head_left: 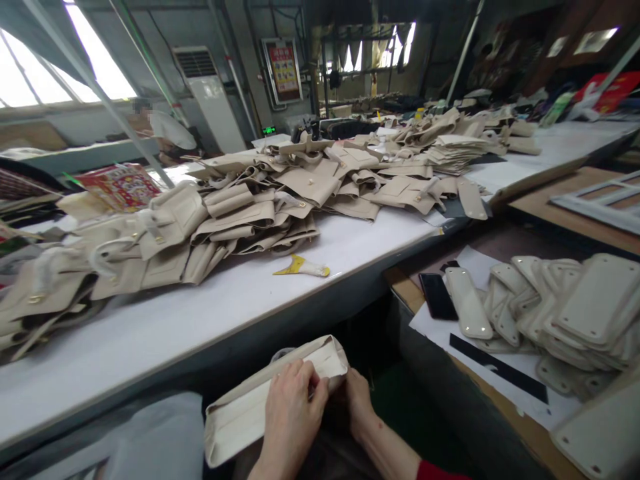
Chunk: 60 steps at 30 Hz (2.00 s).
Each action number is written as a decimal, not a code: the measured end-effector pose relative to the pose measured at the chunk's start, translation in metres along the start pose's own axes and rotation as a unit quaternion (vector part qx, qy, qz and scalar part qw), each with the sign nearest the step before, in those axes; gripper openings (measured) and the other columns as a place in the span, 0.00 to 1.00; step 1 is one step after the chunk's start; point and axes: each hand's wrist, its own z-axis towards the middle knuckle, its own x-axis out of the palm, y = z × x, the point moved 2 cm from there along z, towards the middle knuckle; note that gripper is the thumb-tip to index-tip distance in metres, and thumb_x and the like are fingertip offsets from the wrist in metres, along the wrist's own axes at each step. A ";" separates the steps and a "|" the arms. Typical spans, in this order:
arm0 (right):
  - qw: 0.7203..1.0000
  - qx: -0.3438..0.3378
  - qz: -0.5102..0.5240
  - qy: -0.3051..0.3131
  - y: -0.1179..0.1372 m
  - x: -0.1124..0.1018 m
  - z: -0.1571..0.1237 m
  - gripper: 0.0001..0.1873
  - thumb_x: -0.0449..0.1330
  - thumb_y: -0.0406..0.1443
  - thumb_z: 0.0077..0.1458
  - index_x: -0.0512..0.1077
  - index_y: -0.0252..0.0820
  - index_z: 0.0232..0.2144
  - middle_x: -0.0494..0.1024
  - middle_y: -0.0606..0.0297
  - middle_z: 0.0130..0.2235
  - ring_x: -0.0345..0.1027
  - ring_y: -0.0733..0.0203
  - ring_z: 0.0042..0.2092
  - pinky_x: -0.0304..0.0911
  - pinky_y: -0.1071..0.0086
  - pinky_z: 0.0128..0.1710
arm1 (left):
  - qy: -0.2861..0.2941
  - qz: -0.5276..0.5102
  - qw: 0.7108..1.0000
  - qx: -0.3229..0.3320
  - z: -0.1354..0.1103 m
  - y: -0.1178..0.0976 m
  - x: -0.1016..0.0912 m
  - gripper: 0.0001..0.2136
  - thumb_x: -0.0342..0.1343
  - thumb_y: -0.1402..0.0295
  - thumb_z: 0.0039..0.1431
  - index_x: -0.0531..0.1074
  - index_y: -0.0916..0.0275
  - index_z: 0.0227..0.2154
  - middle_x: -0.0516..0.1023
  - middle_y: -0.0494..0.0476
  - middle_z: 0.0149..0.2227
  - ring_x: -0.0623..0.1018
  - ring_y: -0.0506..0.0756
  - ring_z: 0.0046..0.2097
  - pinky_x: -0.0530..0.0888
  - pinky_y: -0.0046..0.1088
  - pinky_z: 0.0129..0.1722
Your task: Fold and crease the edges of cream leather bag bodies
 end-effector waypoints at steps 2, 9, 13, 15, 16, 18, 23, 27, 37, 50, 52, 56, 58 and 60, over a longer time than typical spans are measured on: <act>0.997 -0.061 -0.045 0.003 0.020 -0.026 -0.017 0.16 0.62 0.45 0.58 0.76 0.38 0.29 0.75 0.65 0.29 0.71 0.59 0.33 0.70 0.66 0.35 | -0.006 -0.001 1.000 -0.004 -0.001 0.000 -0.001 0.09 0.49 0.69 0.63 0.65 0.59 0.26 0.73 0.54 0.32 0.73 0.59 0.38 0.64 0.37 0.40; 0.695 -0.589 -0.391 0.134 0.083 -0.025 -0.078 0.27 0.52 0.22 0.59 0.66 0.33 0.60 0.73 0.51 0.55 0.63 0.51 0.59 0.67 0.57 0.57 | -0.028 0.007 1.000 0.000 -0.004 -0.001 -0.001 0.08 0.50 0.69 0.63 0.67 0.59 0.27 0.74 0.54 0.32 0.73 0.59 0.39 0.64 0.37 0.39; 0.629 -0.605 -0.482 0.073 0.083 -0.010 -0.081 0.23 0.51 0.23 0.60 0.68 0.26 0.57 0.75 0.47 0.53 0.65 0.46 0.57 0.70 0.50 0.54 | -0.043 0.029 0.999 0.009 -0.010 -0.002 0.002 0.08 0.50 0.71 0.63 0.68 0.60 0.27 0.74 0.54 0.32 0.73 0.59 0.38 0.64 0.38 0.40; 0.626 -0.601 -0.493 0.060 0.082 -0.008 -0.082 0.21 0.50 0.23 0.60 0.69 0.25 0.55 0.75 0.46 0.52 0.65 0.46 0.57 0.71 0.50 0.54 | -0.075 0.048 0.996 0.025 -0.016 -0.001 0.003 0.08 0.50 0.71 0.64 0.69 0.60 0.28 0.75 0.54 0.32 0.74 0.59 0.37 0.64 0.38 0.40; 0.626 -0.598 -0.497 0.058 0.082 -0.007 -0.083 0.21 0.50 0.23 0.60 0.69 0.26 0.55 0.75 0.47 0.52 0.65 0.47 0.57 0.71 0.50 0.54 | -0.102 0.053 0.993 0.035 -0.020 0.001 0.004 0.07 0.50 0.71 0.64 0.70 0.60 0.30 0.75 0.54 0.32 0.74 0.59 0.37 0.63 0.38 0.40; 0.631 -0.586 -0.505 0.060 0.083 -0.006 -0.086 0.21 0.50 0.24 0.60 0.70 0.26 0.54 0.74 0.47 0.52 0.65 0.47 0.57 0.70 0.50 0.55 | -0.152 0.051 0.986 0.052 -0.028 0.007 0.004 0.06 0.50 0.70 0.65 0.70 0.60 0.33 0.76 0.54 0.33 0.74 0.59 0.37 0.63 0.38 0.40; 0.638 -0.585 -0.495 0.070 0.081 0.005 -0.095 0.20 0.50 0.24 0.59 0.70 0.24 0.52 0.74 0.45 0.51 0.64 0.44 0.58 0.72 0.50 0.52 | -0.139 0.032 0.989 0.048 -0.041 0.025 0.004 0.10 0.49 0.66 0.67 0.69 0.58 0.29 0.75 0.53 0.32 0.73 0.58 0.36 0.62 0.37 0.37; 0.644 -0.591 -0.481 0.071 0.078 0.016 -0.102 0.19 0.50 0.25 0.60 0.70 0.23 0.52 0.74 0.44 0.49 0.65 0.44 0.56 0.73 0.52 0.50 | -0.150 0.035 0.988 0.026 -0.046 0.032 0.001 0.09 0.50 0.66 0.66 0.70 0.57 0.29 0.75 0.53 0.32 0.72 0.60 0.37 0.62 0.38 0.39; 0.630 -0.623 -0.451 0.108 0.069 0.048 -0.121 0.18 0.49 0.25 0.61 0.72 0.26 0.50 0.76 0.48 0.46 0.67 0.48 0.51 0.72 0.55 0.50 | -0.202 0.048 0.978 -0.003 -0.065 0.057 -0.013 0.10 0.50 0.67 0.65 0.71 0.58 0.28 0.76 0.54 0.31 0.73 0.59 0.36 0.61 0.38 0.39; 0.615 -0.630 -0.453 0.143 0.056 0.071 -0.137 0.20 0.48 0.26 0.60 0.71 0.27 0.51 0.75 0.48 0.48 0.66 0.49 0.53 0.68 0.56 0.52 | -0.295 0.029 0.954 -0.038 -0.096 0.095 -0.012 0.05 0.55 0.64 0.63 0.72 0.57 0.37 0.77 0.58 0.41 0.74 0.62 0.46 0.61 0.47 0.51; 0.610 -0.630 -0.454 0.158 0.054 0.073 -0.139 0.21 0.48 0.26 0.60 0.71 0.27 0.52 0.74 0.48 0.48 0.65 0.49 0.54 0.67 0.56 0.54 | -0.350 -0.024 0.935 -0.057 -0.104 0.107 -0.004 0.09 0.57 0.61 0.61 0.71 0.58 0.40 0.75 0.61 0.47 0.72 0.63 0.51 0.62 0.49 0.54; 0.595 -0.639 -0.456 0.172 0.051 0.077 -0.141 0.23 0.48 0.25 0.59 0.71 0.30 0.54 0.74 0.50 0.49 0.64 0.49 0.55 0.66 0.55 0.54 | -0.379 -0.353 0.817 -0.254 -0.122 0.144 0.029 0.19 0.55 0.49 0.59 0.67 0.58 0.45 0.70 0.63 0.54 0.70 0.63 0.58 0.64 0.49 0.59; 0.587 -0.642 -0.460 0.178 0.050 0.079 -0.142 0.23 0.49 0.26 0.59 0.70 0.32 0.55 0.73 0.50 0.50 0.63 0.48 0.55 0.65 0.55 0.54 | -0.330 -0.516 0.715 -0.336 -0.123 0.153 0.052 0.22 0.50 0.44 0.58 0.69 0.58 0.42 0.74 0.63 0.47 0.75 0.64 0.52 0.72 0.49 0.53; 0.582 -0.641 -0.467 0.183 0.048 0.081 -0.143 0.23 0.49 0.27 0.59 0.70 0.33 0.56 0.73 0.50 0.50 0.63 0.48 0.55 0.64 0.54 0.54 | -0.288 -0.594 0.665 -0.349 -0.115 0.151 0.071 0.24 0.50 0.42 0.56 0.72 0.59 0.36 0.77 0.64 0.36 0.80 0.66 0.43 0.78 0.50 0.42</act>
